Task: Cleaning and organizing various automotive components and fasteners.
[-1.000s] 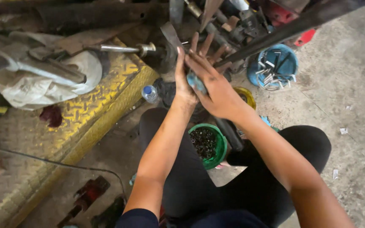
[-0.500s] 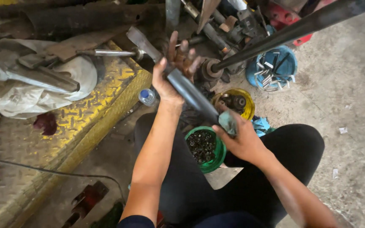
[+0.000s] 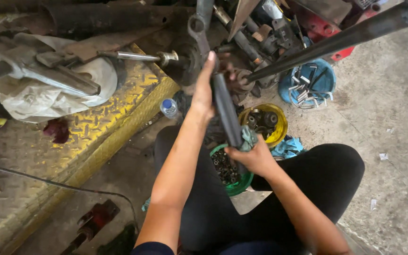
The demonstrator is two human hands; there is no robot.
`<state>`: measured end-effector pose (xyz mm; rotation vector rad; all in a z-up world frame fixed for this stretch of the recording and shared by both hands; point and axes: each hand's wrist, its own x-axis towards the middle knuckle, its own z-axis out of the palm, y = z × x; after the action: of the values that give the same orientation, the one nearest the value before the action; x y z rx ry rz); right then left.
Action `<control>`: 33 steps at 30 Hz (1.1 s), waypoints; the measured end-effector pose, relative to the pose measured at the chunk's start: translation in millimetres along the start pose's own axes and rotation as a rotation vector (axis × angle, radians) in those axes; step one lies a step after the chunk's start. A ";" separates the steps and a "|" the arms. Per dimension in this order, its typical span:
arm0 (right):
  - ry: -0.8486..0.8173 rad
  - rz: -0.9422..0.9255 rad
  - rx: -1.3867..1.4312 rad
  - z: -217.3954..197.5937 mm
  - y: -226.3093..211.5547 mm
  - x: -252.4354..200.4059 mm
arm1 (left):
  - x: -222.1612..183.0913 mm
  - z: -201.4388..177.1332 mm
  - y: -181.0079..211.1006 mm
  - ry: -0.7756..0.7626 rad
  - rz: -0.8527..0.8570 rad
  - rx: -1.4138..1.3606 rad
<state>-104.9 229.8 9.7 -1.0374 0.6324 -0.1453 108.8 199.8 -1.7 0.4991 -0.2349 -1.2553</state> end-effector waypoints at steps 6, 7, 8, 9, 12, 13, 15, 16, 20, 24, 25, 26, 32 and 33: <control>0.377 -0.151 -0.751 3.7 -12.3 -6.2 | 12.7 -17.1 -13.4 0.314 0.009 0.133; 0.386 -0.146 -0.717 2.5 -10.2 -8.0 | 9.3 -15.9 -12.3 0.283 -0.051 0.045; 0.389 -0.148 -0.717 5.6 -15.4 -5.8 | 7.2 -8.4 -11.5 0.279 -0.051 0.046; 0.351 -0.213 -0.609 8.3 -21.1 -4.2 | 5.2 -0.3 -11.0 0.185 -0.053 -0.092; 0.305 -0.308 -0.435 6.8 -26.9 11.7 | -6.4 29.1 -7.6 0.050 -0.052 -0.269; 0.287 -0.334 -0.373 5.0 -26.2 18.6 | -12.5 38.6 -6.4 0.017 -0.041 -0.313; 0.296 -0.296 -0.365 7.1 -30.5 22.8 | -12.2 24.1 -14.5 -0.027 -0.013 -0.240; 0.304 -0.261 -0.360 7.6 -32.9 24.8 | -11.4 17.3 -18.9 -0.077 0.018 -0.168; 0.327 -0.206 -0.392 14.3 -17.3 11.5 | -9.8 9.0 -12.7 -0.175 0.121 -0.046; 0.123 -0.060 -0.040 13.1 4.1 -19.4 | -12.8 11.1 1.6 -0.125 0.137 -0.180; -0.013 0.040 0.160 10.0 11.5 -27.3 | -13.0 9.9 3.8 -0.102 0.126 -0.268; -0.011 0.038 0.158 5.5 19.3 -26.2 | -13.7 11.8 3.5 -0.105 0.126 -0.270; -0.114 0.232 0.417 8.6 11.6 -13.1 | -21.9 27.7 -0.6 -0.096 0.080 -0.367; -0.044 0.196 0.382 12.2 2.2 -7.3 | -22.8 28.7 -2.1 -0.111 0.056 -0.357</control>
<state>-104.5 243.1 15.3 -0.6055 0.6330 -0.0669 87.6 214.3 24.6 0.1155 -0.1127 -1.2384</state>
